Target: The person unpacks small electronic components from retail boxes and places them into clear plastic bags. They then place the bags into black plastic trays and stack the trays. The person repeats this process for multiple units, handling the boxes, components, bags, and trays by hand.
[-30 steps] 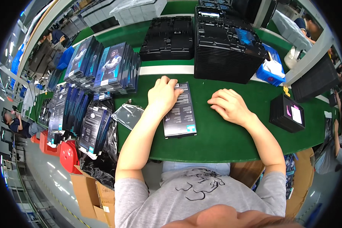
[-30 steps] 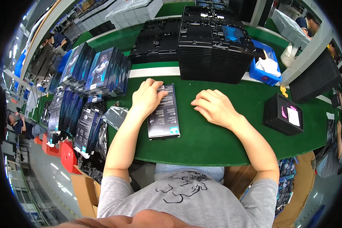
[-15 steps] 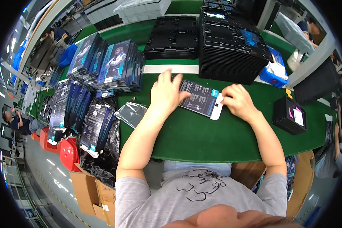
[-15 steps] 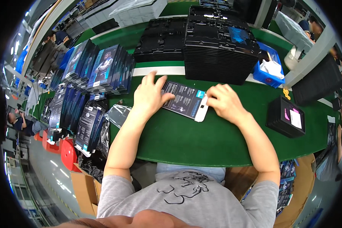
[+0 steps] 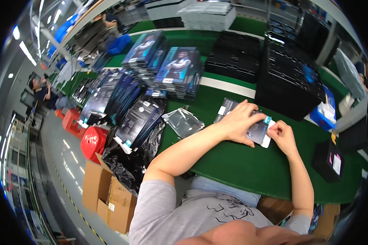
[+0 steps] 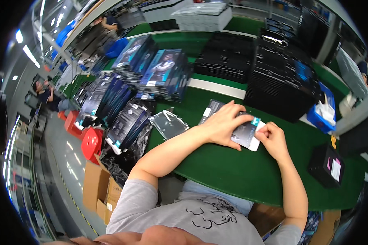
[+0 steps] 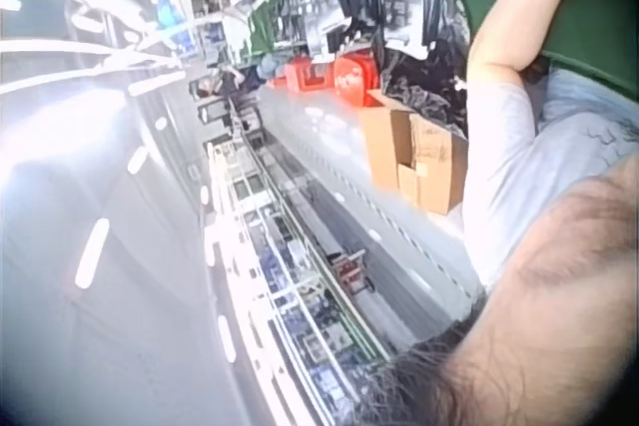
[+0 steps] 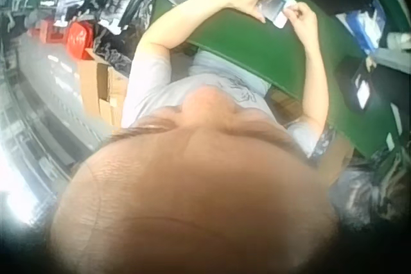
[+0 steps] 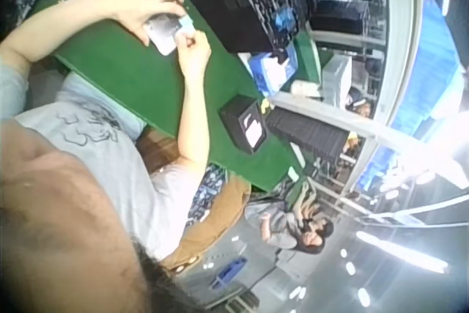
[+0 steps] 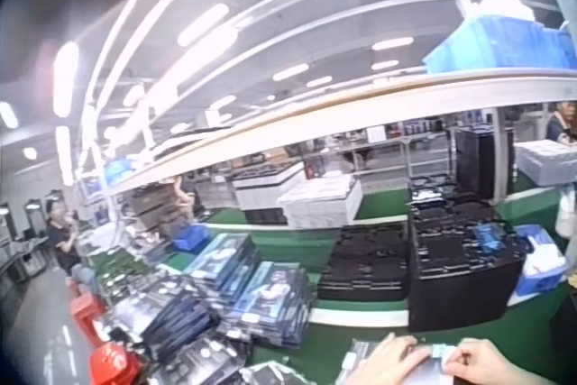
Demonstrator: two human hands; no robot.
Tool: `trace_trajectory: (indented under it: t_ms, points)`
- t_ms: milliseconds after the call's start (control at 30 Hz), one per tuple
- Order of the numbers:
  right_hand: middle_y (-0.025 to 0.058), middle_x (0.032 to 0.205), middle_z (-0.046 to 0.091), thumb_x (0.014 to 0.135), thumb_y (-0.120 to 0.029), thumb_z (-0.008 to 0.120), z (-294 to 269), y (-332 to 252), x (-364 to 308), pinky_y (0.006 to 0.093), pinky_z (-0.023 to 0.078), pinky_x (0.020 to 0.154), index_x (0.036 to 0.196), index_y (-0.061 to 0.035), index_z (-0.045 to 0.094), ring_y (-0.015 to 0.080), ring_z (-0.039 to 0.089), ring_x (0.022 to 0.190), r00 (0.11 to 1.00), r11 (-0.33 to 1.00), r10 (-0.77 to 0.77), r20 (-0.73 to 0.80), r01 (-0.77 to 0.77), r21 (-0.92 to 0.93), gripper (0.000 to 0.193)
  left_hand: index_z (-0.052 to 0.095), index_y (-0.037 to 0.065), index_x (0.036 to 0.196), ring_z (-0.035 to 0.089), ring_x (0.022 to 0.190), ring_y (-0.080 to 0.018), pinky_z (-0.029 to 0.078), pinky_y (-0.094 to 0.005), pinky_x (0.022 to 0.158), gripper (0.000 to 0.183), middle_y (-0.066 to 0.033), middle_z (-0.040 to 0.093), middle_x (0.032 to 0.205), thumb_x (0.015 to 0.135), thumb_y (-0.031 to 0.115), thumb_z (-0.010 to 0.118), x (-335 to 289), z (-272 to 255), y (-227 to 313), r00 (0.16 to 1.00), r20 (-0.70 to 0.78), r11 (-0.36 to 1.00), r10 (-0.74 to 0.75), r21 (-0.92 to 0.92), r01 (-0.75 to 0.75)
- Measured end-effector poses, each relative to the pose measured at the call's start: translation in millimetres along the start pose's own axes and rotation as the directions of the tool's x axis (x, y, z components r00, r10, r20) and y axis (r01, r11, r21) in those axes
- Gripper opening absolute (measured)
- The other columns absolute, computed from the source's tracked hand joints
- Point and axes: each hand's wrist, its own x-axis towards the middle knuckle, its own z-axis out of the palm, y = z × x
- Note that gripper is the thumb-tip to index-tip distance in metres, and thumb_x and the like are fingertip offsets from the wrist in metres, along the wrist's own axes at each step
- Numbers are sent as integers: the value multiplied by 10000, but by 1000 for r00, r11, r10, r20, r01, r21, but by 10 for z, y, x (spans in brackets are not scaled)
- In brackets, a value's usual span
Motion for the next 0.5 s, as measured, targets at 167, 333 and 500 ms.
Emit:
trace_trajectory:
  t_ms: [167,333,500]
  points:
    - [-61,705,508,785,-3,732,-95,-99,-7,208,382,589,771,-22,621,24,445,639,984,977,160,79,-169,129,114,522,130,1269,423,1240,-427,273,-586,1113,921,-237,450,1261,482,410,910,22,16,95,995,-62,996,76,44,-73]
    - [-74,708,497,785,-46,692,-83,-86,9,187,350,599,798,-54,582,11,414,644,986,955,124,111,-149,256,112,541,131,1238,432,1230,-413,285,-570,1098,880,-226,462,1243,483,386,913,29,-21,135,992,-79,993,99,66,-94]
    - [-71,718,492,774,-48,644,-45,-106,17,186,347,613,765,-73,544,14,421,659,986,951,122,113,-149,271,104,564,120,1179,444,1218,-404,312,-544,1076,818,-220,475,1230,485,381,910,19,-51,151,988,-92,988,122,111,-111]
